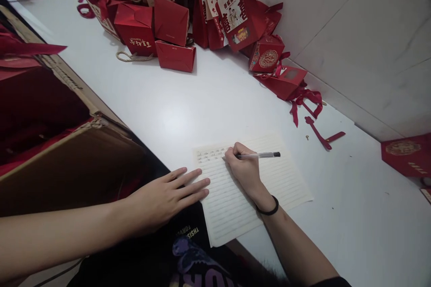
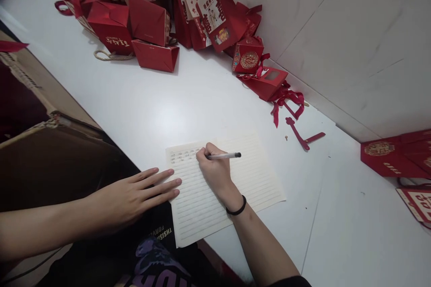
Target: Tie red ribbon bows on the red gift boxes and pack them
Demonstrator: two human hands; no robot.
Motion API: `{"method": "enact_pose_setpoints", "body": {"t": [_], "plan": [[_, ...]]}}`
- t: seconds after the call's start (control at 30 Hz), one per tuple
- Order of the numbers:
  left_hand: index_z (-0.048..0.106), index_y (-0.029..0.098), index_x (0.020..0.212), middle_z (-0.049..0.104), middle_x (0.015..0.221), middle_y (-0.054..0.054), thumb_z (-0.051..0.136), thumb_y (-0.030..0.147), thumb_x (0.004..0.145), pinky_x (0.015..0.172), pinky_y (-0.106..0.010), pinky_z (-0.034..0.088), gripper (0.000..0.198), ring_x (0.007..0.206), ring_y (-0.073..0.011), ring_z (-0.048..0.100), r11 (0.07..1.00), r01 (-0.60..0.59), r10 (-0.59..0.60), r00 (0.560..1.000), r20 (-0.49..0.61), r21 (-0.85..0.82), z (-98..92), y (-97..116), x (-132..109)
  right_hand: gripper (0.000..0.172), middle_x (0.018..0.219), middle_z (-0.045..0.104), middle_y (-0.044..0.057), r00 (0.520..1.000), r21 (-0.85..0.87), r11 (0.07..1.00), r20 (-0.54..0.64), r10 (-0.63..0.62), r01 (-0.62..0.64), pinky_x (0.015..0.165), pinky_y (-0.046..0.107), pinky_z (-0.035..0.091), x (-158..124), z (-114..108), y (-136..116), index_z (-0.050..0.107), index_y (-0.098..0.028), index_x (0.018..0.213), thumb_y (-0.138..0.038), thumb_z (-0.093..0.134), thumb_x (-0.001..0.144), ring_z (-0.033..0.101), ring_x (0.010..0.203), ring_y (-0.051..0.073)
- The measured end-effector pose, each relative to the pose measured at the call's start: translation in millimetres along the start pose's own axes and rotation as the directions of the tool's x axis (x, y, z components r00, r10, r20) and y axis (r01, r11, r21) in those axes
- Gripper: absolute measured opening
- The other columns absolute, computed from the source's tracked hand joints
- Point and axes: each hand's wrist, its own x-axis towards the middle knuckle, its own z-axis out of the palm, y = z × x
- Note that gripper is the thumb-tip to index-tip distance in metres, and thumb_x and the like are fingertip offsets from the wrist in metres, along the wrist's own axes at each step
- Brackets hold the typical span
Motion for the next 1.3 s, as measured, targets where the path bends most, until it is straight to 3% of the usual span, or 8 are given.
{"method": "enact_pose_setpoints", "body": {"t": [0.83, 1.2, 1.3], "plan": [[0.018, 0.019, 0.14, 0.025, 0.146, -0.005, 0.05, 0.017, 0.075, 0.108, -0.043, 0.023, 0.072, 0.135, -0.025, 0.017, 0.999, -0.017, 0.021, 0.995, -0.098, 0.035, 6.8, 0.1, -1.0, 0.034, 0.05, 0.023, -0.006, 1.0, -0.025, 1.0, -0.002, -0.008, 0.008, 0.045, 0.022, 0.024, -0.6, 1.8, 1.0, 0.024, -0.019, 0.054, -0.025, 0.046, 0.08, 0.024, 0.048, 0.009], [0.023, 0.019, 0.138, 0.027, 0.145, -0.005, 0.051, 0.015, 0.072, 0.109, -0.041, 0.022, 0.072, 0.135, -0.0249, 0.018, 1.0, -0.011, 0.013, 0.997, -0.079, 0.023, 3.2, 0.5, -0.9, 0.031, 0.05, 0.024, -0.006, 1.0, -0.011, 1.0, 0.001, -0.022, 0.022, 0.044, 0.021, 0.024, -0.2, 2.4, 0.0, 0.023, -0.02, 0.054, -0.024, 0.045, 0.076, 0.025, 0.048, 0.009], [0.023, 0.018, 0.139, 0.027, 0.146, -0.005, 0.053, 0.015, 0.07, 0.109, -0.042, 0.023, 0.075, 0.135, -0.0256, 0.019, 1.0, -0.018, 0.019, 0.998, -0.064, 0.025, 0.9, 0.5, -0.7, 0.033, 0.049, 0.025, -0.006, 0.999, 0.052, 0.999, -0.048, 0.006, -0.003, 0.044, 0.021, 0.026, -0.1, 0.7, -1.3, 0.024, -0.021, 0.052, -0.027, 0.046, 0.076, 0.026, 0.047, 0.009]]}}
